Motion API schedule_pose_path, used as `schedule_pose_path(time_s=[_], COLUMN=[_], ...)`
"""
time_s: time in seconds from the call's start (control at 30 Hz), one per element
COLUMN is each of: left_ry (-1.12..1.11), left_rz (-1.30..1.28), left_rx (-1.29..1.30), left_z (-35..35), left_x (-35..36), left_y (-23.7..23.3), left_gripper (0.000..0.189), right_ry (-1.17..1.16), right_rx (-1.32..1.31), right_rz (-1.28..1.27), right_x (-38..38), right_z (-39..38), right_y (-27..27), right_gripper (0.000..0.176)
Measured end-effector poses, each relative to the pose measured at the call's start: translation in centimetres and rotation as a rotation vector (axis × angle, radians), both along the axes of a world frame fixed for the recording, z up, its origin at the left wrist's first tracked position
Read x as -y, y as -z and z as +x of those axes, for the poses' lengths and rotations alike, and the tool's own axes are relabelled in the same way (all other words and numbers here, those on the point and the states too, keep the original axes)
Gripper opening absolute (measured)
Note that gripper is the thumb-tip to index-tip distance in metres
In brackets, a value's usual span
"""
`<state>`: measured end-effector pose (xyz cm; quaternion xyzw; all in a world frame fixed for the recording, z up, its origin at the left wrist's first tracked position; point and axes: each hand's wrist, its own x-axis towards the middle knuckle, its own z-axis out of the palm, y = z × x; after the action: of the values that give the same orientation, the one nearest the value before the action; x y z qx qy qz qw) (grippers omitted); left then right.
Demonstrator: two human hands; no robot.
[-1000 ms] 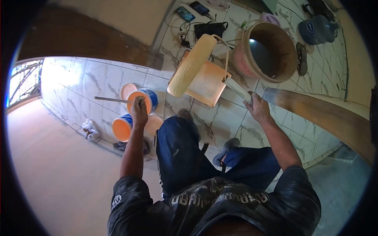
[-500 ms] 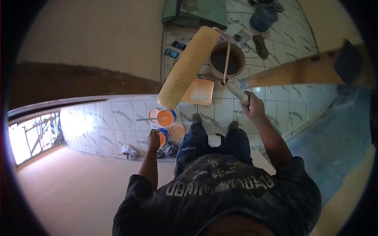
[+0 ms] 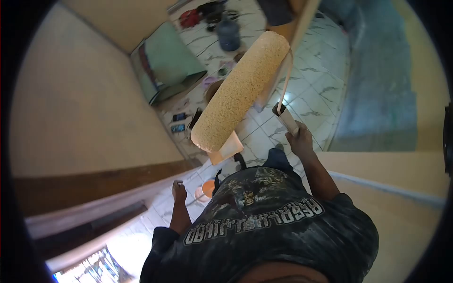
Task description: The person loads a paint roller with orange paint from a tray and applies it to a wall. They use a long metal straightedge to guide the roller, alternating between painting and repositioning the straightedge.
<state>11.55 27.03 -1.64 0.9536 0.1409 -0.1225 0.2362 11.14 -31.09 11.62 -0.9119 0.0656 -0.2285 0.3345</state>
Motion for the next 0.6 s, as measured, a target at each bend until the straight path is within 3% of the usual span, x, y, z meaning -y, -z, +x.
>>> schedule_pose_path(time_s=[0.27, 0.33, 0.4, 0.43, 0.47, 0.5, 0.53, 0.6], left_ry=[0.362, 0.751, 0.916, 0.986, 0.767, 1.171, 1.154, 0.888], left_rz=[-0.037, 0.097, 0.274, 0.243, 0.188, 0.135, -0.024, 0.050], left_rx=[-0.052, -0.043, -0.067, -0.016, -0.280, 0.424, 0.532, 0.052], left_z=[5.4, 6.7, 7.4, 7.8, 8.8, 8.4, 8.8, 10.0], left_x=[4.7, 3.9, 5.0, 5.0, 7.1, 7.1, 8.5, 13.2], left_y=[1.2, 4.9, 6.7, 8.8, 8.8, 12.0, 11.9, 11.1], left_gripper=[0.023, 0.024, 0.027, 0.029, 0.027, 0.021, 0.014, 0.017], right_ry=[0.342, 0.418, 0.504, 0.551, 0.606, 0.638, 0.678, 0.711], right_rx=[0.059, 0.080, 0.099, 0.085, 0.058, 0.080, 0.068, 0.089], right_rz=[0.090, 0.101, 0.163, 0.175, 0.118, 0.101, 0.137, 0.159], right_x=[4.1, 5.5, 7.5, 8.8, 10.6, 12.4, 14.3, 18.6], right_z=[-4.4, -4.6, -4.1, -4.0, -3.7, -3.3, -2.8, -1.6], right_y=[-0.9, -0.9, -1.2, -1.2, -0.3, -0.5, -0.3, -1.1], right_gripper=[0.047, 0.047, 0.046, 0.044, 0.044, 0.044, 0.045, 0.046])
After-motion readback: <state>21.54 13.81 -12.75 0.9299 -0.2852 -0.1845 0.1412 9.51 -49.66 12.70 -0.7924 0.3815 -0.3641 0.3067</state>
